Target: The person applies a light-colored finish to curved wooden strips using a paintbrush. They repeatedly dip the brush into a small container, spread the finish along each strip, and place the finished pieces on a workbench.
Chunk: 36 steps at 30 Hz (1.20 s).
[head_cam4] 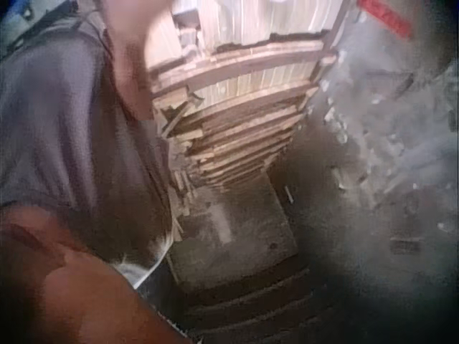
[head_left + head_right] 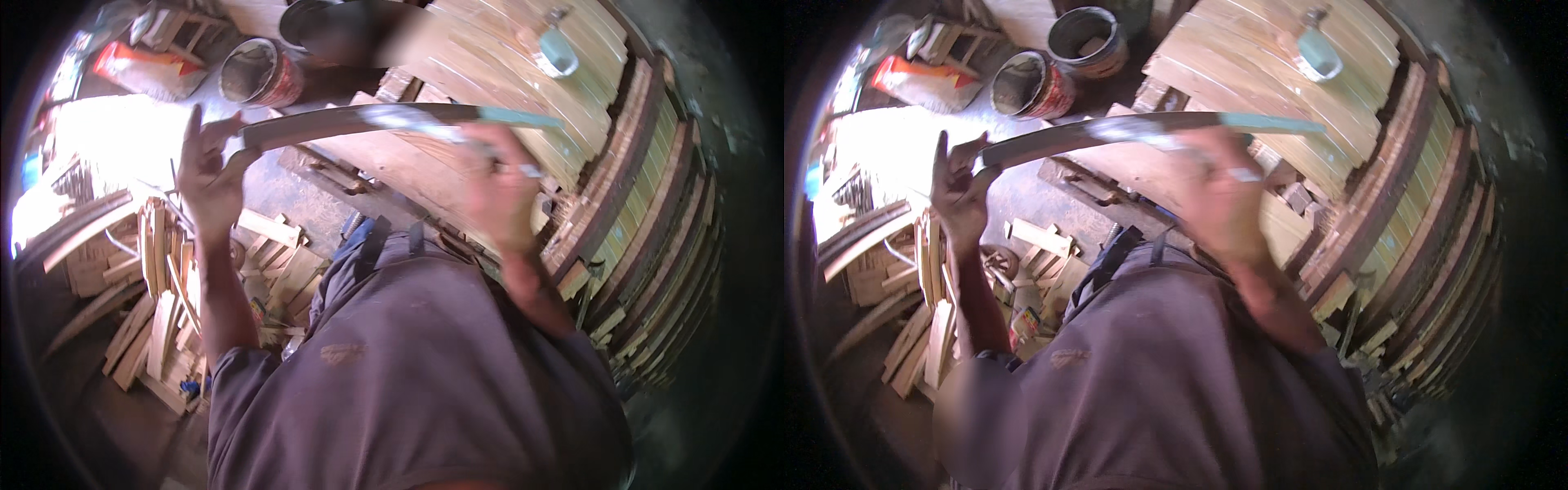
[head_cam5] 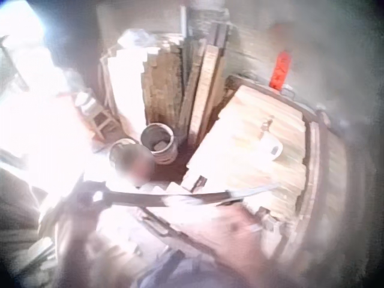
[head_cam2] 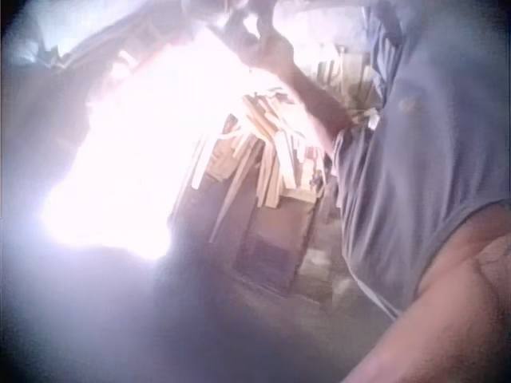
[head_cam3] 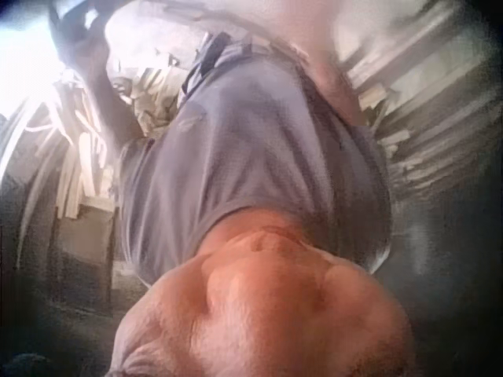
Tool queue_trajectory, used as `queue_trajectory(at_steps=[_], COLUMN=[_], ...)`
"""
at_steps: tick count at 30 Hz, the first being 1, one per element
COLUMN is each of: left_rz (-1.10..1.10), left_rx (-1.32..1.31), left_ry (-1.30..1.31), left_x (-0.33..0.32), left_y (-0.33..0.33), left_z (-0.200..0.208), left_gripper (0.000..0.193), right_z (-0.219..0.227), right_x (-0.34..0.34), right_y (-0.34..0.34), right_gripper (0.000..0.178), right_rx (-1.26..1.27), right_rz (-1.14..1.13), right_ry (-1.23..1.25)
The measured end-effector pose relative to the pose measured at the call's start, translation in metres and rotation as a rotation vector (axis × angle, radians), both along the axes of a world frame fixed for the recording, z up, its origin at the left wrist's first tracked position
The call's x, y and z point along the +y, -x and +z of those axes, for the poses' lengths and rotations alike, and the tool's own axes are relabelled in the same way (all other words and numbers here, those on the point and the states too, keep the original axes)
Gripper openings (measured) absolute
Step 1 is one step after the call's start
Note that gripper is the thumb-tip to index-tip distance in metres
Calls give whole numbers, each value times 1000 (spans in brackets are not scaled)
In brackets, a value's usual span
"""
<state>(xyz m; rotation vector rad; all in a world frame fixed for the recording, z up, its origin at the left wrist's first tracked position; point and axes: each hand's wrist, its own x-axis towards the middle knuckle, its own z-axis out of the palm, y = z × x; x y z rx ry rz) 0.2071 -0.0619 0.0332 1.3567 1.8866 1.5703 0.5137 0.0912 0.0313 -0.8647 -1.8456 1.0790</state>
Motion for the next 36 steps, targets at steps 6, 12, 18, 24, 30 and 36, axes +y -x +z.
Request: queue_trajectory(at_steps=[6, 12, 18, 24, 30, 36], left_rz=[17, -8, 131, 86, 159, 144], left_rx=[-110, -108, -295, -204, -79, -155], left_ry=[-112, -140, -45, -71, 121, 104], left_x=[-1, -8, -14, -22, -21, -21], left_y=[-3, 3, -7, 8, 11, 22], left_z=[-14, -24, -9, -41, -39, -44], left_gripper=[87, 91, 91, 96, 92, 91], right_z=[-15, 34, 55, 40, -33, -89], right_x=[36, -16, -60, -48, 24, 124], right_y=[-66, 42, 132, 104, -23, -140], right_gripper=[12, 13, 19, 13, 12, 18], right_rx=[-583, -278, -62, -10, -356, -977], right_rz=[-343, 50, 293, 236, -209, -657], right_ry=[-48, -318, -351, 94, 151, 88])
